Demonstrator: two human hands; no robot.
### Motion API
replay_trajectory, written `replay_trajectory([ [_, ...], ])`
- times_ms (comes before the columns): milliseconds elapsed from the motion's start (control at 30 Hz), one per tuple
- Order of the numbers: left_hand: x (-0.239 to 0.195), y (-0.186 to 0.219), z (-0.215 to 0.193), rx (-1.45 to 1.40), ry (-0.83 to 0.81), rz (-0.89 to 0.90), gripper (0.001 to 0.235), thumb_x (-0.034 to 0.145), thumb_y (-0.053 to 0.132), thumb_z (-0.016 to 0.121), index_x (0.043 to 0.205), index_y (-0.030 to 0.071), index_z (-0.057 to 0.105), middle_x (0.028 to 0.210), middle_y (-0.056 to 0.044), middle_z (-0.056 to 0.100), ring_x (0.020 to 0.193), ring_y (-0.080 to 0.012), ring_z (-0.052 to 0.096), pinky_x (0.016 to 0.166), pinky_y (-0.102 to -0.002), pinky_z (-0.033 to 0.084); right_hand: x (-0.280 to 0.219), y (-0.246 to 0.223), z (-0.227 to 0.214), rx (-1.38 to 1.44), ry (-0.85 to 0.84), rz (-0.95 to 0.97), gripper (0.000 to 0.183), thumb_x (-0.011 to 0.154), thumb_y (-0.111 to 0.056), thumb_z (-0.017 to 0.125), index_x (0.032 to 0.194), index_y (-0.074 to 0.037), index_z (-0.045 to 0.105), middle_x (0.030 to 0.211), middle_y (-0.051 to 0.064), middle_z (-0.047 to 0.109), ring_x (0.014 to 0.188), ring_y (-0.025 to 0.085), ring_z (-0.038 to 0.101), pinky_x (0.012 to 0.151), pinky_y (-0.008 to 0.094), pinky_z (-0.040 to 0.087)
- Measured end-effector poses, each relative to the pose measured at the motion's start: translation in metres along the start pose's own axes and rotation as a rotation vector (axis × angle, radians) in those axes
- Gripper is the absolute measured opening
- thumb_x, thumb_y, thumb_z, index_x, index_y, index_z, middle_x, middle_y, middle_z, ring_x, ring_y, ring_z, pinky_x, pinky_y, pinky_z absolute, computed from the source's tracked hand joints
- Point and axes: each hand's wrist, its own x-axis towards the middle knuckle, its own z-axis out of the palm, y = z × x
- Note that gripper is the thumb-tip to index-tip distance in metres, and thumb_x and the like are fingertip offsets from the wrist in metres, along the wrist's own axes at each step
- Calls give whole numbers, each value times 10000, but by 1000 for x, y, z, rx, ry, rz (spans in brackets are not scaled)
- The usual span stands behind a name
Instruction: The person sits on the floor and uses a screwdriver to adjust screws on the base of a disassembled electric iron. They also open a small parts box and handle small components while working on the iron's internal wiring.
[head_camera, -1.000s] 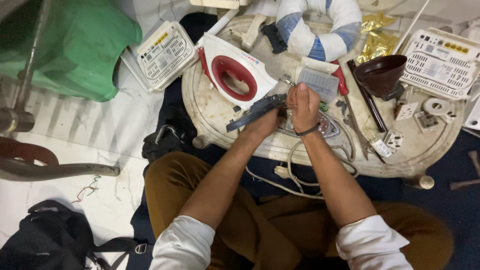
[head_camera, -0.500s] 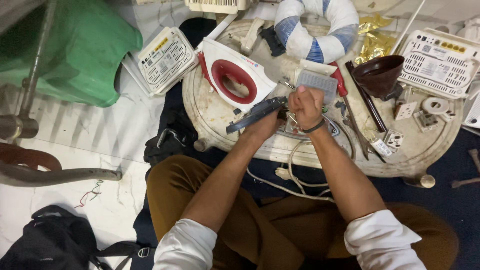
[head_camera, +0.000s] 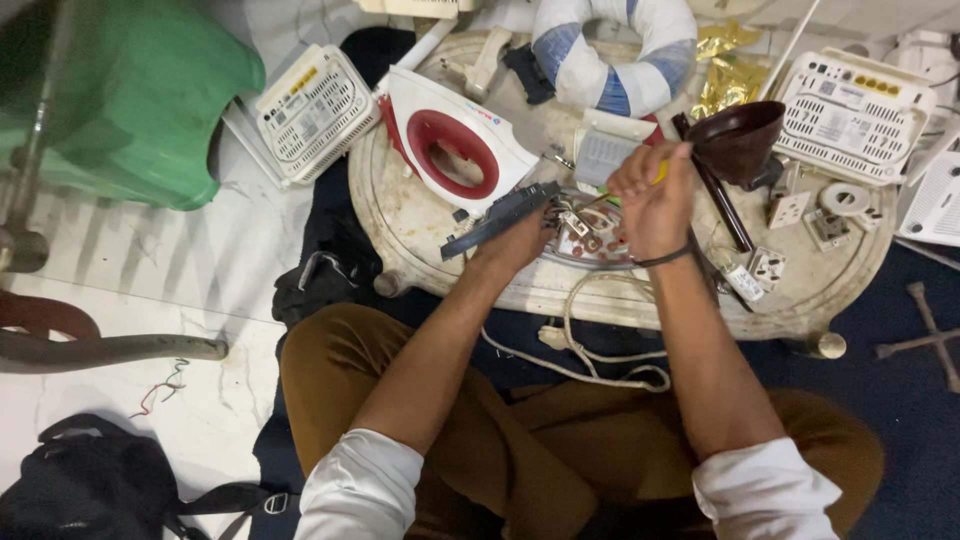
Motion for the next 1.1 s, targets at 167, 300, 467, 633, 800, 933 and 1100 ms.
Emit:
replay_trajectory([
  [167, -1, 3, 0, 153, 1, 26, 572, 845, 240, 783, 1329, 27, 565, 1267, -271, 620, 1226, -451, 569, 1043, -523, 443, -9, -20, -3, -56, -18, -29, 291, 1170, -384, 445, 1065, -113, 468, 934, 25, 424, 890, 167, 435, 888, 381, 442],
  [300, -6, 10, -1, 281, 19, 62, 598, 858, 279, 741, 1328, -34, 545, 1247, -317, 591, 1185, -466, 564, 993, -540, 441, -13, -24, -10, -137, 9, 1, 162, 1164, -261, 514, 1201, -105, 495, 999, 30, 461, 965, 167, 477, 956, 373, 459],
  [467, -19, 12, -6, 210, 28, 88, 532, 827, 192, 712, 1301, -12, 581, 1254, -301, 608, 1186, -454, 577, 1023, -513, 437, -24, -40, -22, -368, -27, 12, 191, 1155, -233, 504, 1231, -60, 530, 946, 45, 556, 910, 155, 575, 915, 362, 539],
  [633, -15, 8, -7, 237, 119, 147, 469, 885, 79, 640, 1348, 19, 602, 1242, -275, 665, 1166, -421, 643, 1025, -474, 505, -35, -47, -31, -664, -100, -44, 196, 1160, -230, 470, 1213, -45, 506, 922, 47, 601, 888, 131, 602, 870, 300, 528],
  [800, -34, 6, -10, -372, -146, -165, 531, 978, 266, 649, 1430, 11, 537, 1006, -242, 749, 892, -290, 711, 821, -385, 559, -52, -41, -40, -683, 46, 61, 166, 1156, -218, 517, 1205, -60, 533, 837, 1, 527, 743, 90, 492, 668, 254, 424],
  [933, -41, 16, -21, -640, -262, -247, 591, 979, 196, 580, 1526, 39, 422, 1094, -191, 723, 863, -204, 667, 714, -327, 556, -57, -48, -40, -787, 96, 134, 164, 1120, -209, 603, 1220, -82, 575, 794, 3, 477, 666, 107, 420, 570, 276, 347],
  [1100, -40, 18, -15, -757, -336, -268, 700, 950, 86, 513, 1595, 111, 242, 1283, -67, 642, 989, -150, 707, 743, -313, 609, -67, -58, -27, -1515, 22, -12, 258, 942, -224, 739, 1163, -106, 675, 900, 191, 700, 796, 330, 687, 691, 417, 529],
])
